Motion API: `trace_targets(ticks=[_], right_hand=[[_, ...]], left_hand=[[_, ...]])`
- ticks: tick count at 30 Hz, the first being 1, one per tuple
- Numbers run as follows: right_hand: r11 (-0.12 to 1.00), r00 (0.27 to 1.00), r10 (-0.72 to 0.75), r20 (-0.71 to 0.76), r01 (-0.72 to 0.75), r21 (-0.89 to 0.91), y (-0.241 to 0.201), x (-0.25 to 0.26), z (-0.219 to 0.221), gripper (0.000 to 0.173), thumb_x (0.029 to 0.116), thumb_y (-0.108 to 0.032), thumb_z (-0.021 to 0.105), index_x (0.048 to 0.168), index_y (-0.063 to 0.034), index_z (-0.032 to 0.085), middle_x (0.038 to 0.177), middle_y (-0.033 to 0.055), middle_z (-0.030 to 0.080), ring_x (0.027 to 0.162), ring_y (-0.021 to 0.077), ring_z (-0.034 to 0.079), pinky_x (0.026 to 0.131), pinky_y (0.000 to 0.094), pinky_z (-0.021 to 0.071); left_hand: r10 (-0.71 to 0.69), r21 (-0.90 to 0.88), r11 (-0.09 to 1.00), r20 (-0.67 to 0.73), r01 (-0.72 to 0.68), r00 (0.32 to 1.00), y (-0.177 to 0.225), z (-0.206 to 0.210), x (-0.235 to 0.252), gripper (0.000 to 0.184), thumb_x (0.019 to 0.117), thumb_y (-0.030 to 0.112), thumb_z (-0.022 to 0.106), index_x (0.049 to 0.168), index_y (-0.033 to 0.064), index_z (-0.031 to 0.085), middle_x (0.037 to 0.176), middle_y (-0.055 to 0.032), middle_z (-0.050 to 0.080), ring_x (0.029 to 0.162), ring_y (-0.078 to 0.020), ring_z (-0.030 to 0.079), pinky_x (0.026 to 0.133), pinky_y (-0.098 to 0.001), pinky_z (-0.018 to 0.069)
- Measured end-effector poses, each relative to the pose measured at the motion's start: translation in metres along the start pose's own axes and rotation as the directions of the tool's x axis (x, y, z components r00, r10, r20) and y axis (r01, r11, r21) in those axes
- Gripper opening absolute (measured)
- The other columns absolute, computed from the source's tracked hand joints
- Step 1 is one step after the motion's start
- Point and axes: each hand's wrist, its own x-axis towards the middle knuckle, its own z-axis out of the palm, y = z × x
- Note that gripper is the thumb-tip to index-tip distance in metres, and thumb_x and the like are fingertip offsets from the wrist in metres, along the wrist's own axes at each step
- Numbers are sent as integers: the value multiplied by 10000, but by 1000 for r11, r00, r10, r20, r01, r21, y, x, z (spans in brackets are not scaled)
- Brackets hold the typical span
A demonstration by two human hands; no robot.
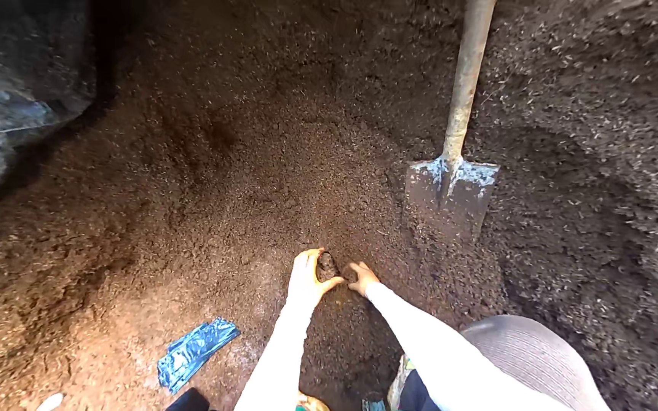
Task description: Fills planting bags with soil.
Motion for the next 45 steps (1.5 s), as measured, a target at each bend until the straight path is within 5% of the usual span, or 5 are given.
trace_targets(ticks=[10, 21, 27, 32, 45], right_hand=[[92, 973, -166, -159, 176, 980, -104, -70, -54, 298, 1100, -288, 360, 1233, -73, 519, 921, 112, 680, 795, 233, 699, 715, 386, 614], [757, 789, -506, -349, 600, 260, -157, -90, -27, 385, 1090, -165, 357, 1071, 45, 680, 1039, 125, 702, 964, 153, 660, 902, 343, 543], [648, 831, -550, -81, 364, -669, -167, -49, -9, 482, 1114, -330, 292, 1442, -134, 586, 1594, 99, 449, 1542, 295, 297, 1264, 617, 100], [538, 610, -762, -219, 407, -738, -186, -51, -6, 391, 1067, -341, 453, 1330, -169, 685, 1509, 132, 542, 1503, 379, 358, 1201, 747, 91], [874, 973, -38, 227, 143, -464, -150, -51, -57, 714, 1057, -564, 445, 1613, -134, 323, 1521, 242, 492, 1408, 405, 479, 1170, 601, 337]], left_hand=[[-534, -400, 815, -235, 420, 812, 0, -24, -35, 363, 1063, 241, 542, 1296, -27, 615, 1270, -233, 643, 1210, -348, 614, 1084, -482, 458], [-653, -295, 640, 278, 709, 705, 23, -31, -54, 594, 1100, 518, 358, 1413, 36, 505, 1271, -240, 654, 1218, -394, 636, 1011, -603, 490], [-625, -198, 694, 311, 693, 715, 31, -30, -49, 534, 1139, 364, 231, 1481, 42, 485, 1393, -249, 603, 1312, -400, 583, 1074, -599, 448], [-625, -191, 708, 277, 680, 730, 20, -31, -48, 478, 1136, 330, 277, 1405, 50, 554, 1322, -238, 644, 1250, -401, 624, 1025, -611, 480], [-636, -512, 360, 477, 780, 606, 15, -20, -32, 802, 1071, 522, 469, 1649, 219, 4, 1173, -220, 644, 818, -240, 678, 754, -387, 557]])
